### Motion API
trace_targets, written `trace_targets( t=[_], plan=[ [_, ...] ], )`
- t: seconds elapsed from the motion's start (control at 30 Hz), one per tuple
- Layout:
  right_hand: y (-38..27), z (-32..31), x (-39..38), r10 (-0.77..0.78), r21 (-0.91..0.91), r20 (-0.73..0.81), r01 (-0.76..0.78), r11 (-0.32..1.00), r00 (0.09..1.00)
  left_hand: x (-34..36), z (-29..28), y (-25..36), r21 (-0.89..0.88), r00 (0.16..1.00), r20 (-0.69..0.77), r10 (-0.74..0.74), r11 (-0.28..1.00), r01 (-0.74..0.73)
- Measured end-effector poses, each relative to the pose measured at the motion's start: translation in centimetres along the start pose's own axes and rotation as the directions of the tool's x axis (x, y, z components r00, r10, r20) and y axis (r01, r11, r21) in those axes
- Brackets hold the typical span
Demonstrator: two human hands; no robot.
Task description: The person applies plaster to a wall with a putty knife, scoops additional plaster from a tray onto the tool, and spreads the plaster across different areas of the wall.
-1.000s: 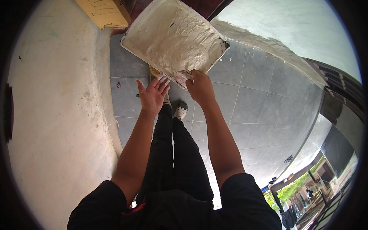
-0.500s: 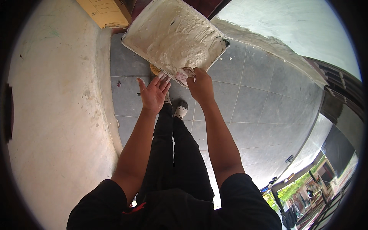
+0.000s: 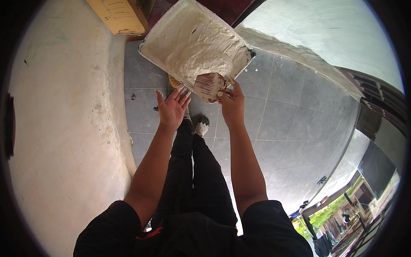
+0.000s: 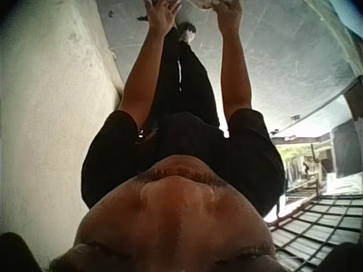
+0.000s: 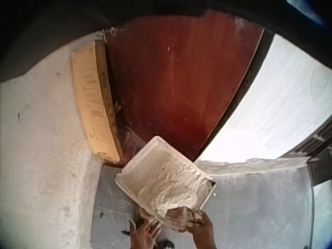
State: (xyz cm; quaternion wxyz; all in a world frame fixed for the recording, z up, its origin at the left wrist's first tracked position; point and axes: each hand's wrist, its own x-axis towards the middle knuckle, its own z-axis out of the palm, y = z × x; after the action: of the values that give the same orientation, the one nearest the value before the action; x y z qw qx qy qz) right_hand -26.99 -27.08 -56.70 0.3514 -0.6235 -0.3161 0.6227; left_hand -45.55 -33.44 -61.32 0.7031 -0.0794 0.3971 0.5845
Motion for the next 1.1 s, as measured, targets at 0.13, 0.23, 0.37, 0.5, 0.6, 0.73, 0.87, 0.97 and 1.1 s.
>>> trace_targets(
  t=[0.13,0.23,0.37,0.5,0.6,0.73,0.87,0.97,1.1],
  plan=[
    [0.7,0.2,-0.3,0.124,0.208,-0.012,-0.119,0.971,0.992,0.0,0.2,0.0,-0.013,1.000,-0.002,0.003,1.000,-0.003],
    [1.2,-0.3,-0.1,0.086,0.151,-0.034,-0.080,0.985,0.996,0.0,0.3,-0.2,0.000,1.000,-0.005,-0.001,1.000,0.001],
    [1.7,-0.8,0.7,-0.162,-0.350,-0.015,0.147,0.925,0.987,0.2,0.2,-0.2,0.015,1.000,0.011,-0.002,1.000,0.002],
    [-0.7,0.6,1.2,-0.239,-0.743,-0.113,0.078,0.665,0.964,0.3,0.2,-0.2,0.008,1.000,-0.005,-0.006,1.000,0.006],
    [-1.9,0.9,1.3,-0.343,-0.844,-0.110,0.095,0.528,0.933,0.2,0.1,-0.3,0.003,1.000,-0.007,-0.005,1.000,0.005],
    [-1.2,1.1,1.1,-0.551,-0.776,-0.022,0.333,0.536,0.834,0.2,-0.1,-0.2,0.008,1.000,0.004,-0.005,1.000,0.005],
    [1.0,1.7,-0.2,-0.675,-0.862,0.347,0.505,0.044,0.651,0.2,-0.1,-0.1,0.004,1.000,-0.007,-0.012,1.000,0.012],
    [3.2,2.4,-1.0,-0.607,-0.822,0.480,0.566,-0.060,0.634,0.5,-0.5,0.1,0.010,0.999,-0.034,-0.016,1.000,0.016],
    [4.6,2.9,-2.0,-0.584,-0.724,0.590,0.686,-0.077,0.558,1.3,-1.5,2.0,0.036,0.999,-0.034,-0.006,0.999,0.007]
  ],
)
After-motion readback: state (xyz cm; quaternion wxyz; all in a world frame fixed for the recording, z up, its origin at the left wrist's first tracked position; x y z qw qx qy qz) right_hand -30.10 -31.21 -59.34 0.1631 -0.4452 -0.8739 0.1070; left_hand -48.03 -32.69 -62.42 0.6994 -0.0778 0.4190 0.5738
